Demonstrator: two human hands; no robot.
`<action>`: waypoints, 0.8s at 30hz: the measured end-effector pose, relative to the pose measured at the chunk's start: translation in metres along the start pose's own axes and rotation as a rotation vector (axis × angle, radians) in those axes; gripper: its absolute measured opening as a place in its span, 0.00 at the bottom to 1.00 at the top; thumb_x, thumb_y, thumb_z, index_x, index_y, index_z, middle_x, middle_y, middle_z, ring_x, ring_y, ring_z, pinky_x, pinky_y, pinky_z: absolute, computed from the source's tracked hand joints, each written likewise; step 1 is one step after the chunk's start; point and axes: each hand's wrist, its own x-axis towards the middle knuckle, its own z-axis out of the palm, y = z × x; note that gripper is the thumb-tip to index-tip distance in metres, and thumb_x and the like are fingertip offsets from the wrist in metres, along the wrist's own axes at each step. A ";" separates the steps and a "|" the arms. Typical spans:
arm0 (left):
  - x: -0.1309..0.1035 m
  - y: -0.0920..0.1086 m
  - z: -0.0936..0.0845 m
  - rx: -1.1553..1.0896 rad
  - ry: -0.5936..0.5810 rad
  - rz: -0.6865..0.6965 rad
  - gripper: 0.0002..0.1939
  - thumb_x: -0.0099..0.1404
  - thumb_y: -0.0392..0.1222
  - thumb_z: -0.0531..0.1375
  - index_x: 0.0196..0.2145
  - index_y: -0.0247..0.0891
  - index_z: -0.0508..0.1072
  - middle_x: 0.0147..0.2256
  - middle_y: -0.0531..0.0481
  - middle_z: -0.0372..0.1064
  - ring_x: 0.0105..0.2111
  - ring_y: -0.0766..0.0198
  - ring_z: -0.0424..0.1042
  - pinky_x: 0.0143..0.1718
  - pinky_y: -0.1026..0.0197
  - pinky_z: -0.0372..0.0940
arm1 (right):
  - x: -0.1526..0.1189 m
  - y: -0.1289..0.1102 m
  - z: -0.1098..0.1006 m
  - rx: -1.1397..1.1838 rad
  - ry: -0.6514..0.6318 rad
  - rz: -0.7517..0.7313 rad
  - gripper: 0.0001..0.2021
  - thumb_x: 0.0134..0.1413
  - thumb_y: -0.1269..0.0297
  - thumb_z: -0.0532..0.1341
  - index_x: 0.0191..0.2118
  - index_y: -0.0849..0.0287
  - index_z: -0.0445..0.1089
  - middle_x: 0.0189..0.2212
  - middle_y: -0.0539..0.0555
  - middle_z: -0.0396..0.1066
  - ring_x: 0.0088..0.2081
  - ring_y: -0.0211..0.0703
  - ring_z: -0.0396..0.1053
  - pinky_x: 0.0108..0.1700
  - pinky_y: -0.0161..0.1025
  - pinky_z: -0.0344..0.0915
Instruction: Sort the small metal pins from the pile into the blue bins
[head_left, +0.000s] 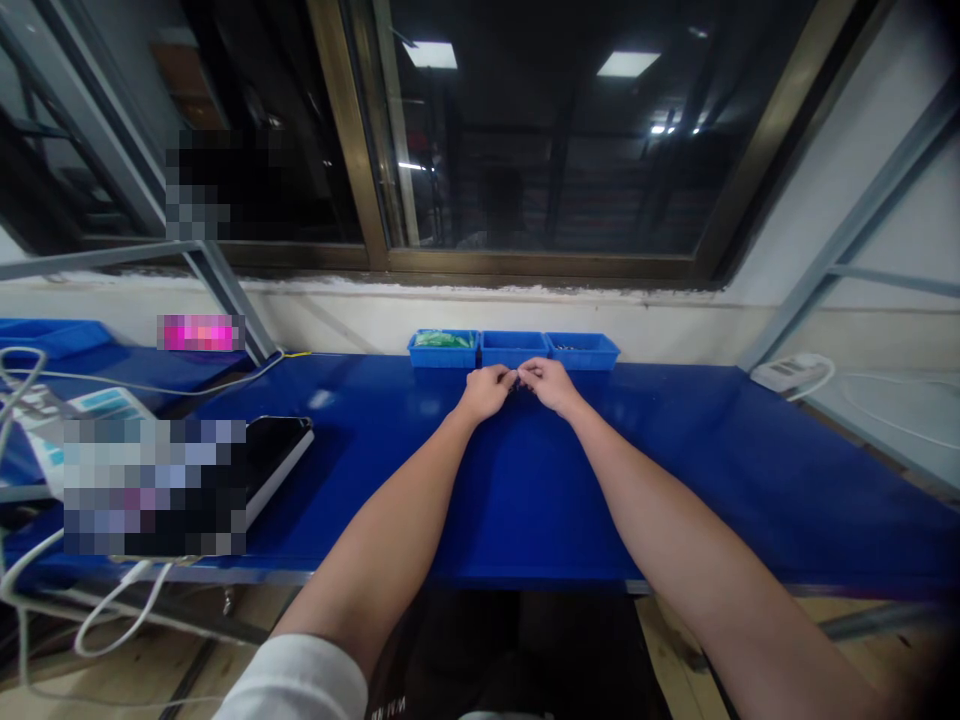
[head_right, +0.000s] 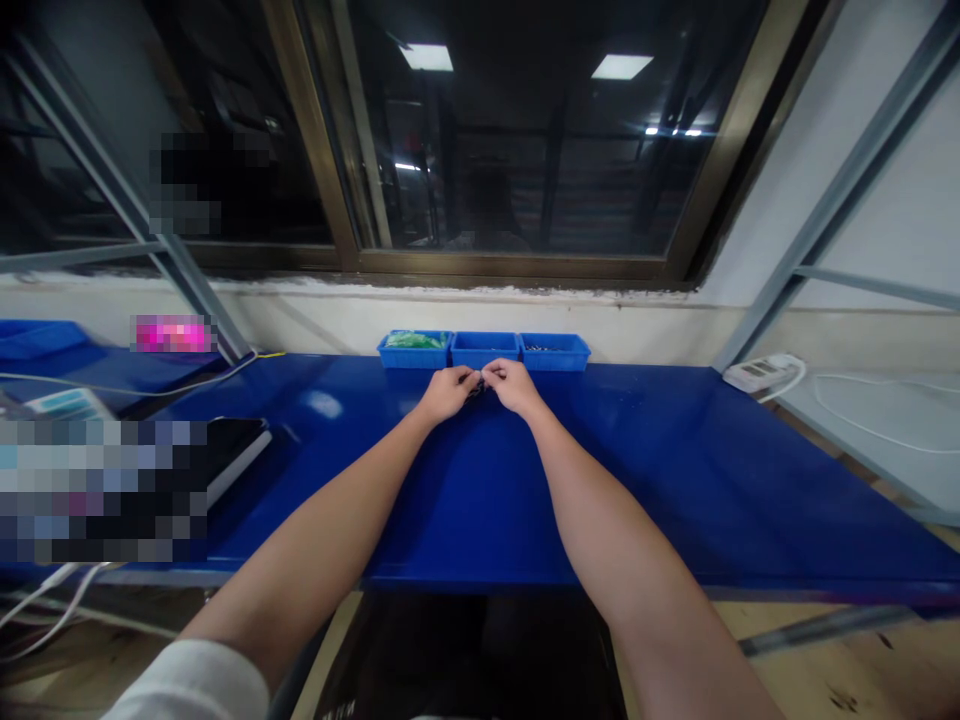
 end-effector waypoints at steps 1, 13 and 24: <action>0.000 0.000 0.000 -0.012 -0.004 -0.004 0.16 0.65 0.46 0.50 0.33 0.39 0.75 0.30 0.49 0.74 0.32 0.62 0.70 0.35 0.64 0.60 | 0.000 -0.001 0.000 0.030 0.008 0.017 0.09 0.43 0.60 0.61 0.30 0.60 0.68 0.21 0.50 0.67 0.23 0.36 0.63 0.29 0.36 0.61; 0.005 -0.012 0.004 -0.014 0.171 -0.153 0.12 0.65 0.42 0.50 0.36 0.40 0.73 0.36 0.50 0.74 0.39 0.61 0.71 0.43 0.62 0.60 | -0.003 -0.007 -0.005 0.030 -0.012 0.022 0.14 0.43 0.57 0.59 0.17 0.59 0.61 0.13 0.45 0.58 0.18 0.33 0.55 0.23 0.33 0.51; 0.007 -0.016 0.005 0.020 0.212 -0.248 0.12 0.64 0.40 0.50 0.35 0.43 0.73 0.38 0.50 0.75 0.43 0.58 0.71 0.45 0.59 0.59 | 0.019 -0.001 -0.011 0.001 0.101 -0.021 0.30 0.36 0.66 0.58 0.52 0.55 0.66 0.53 0.54 0.66 0.45 0.45 0.66 0.42 0.39 0.65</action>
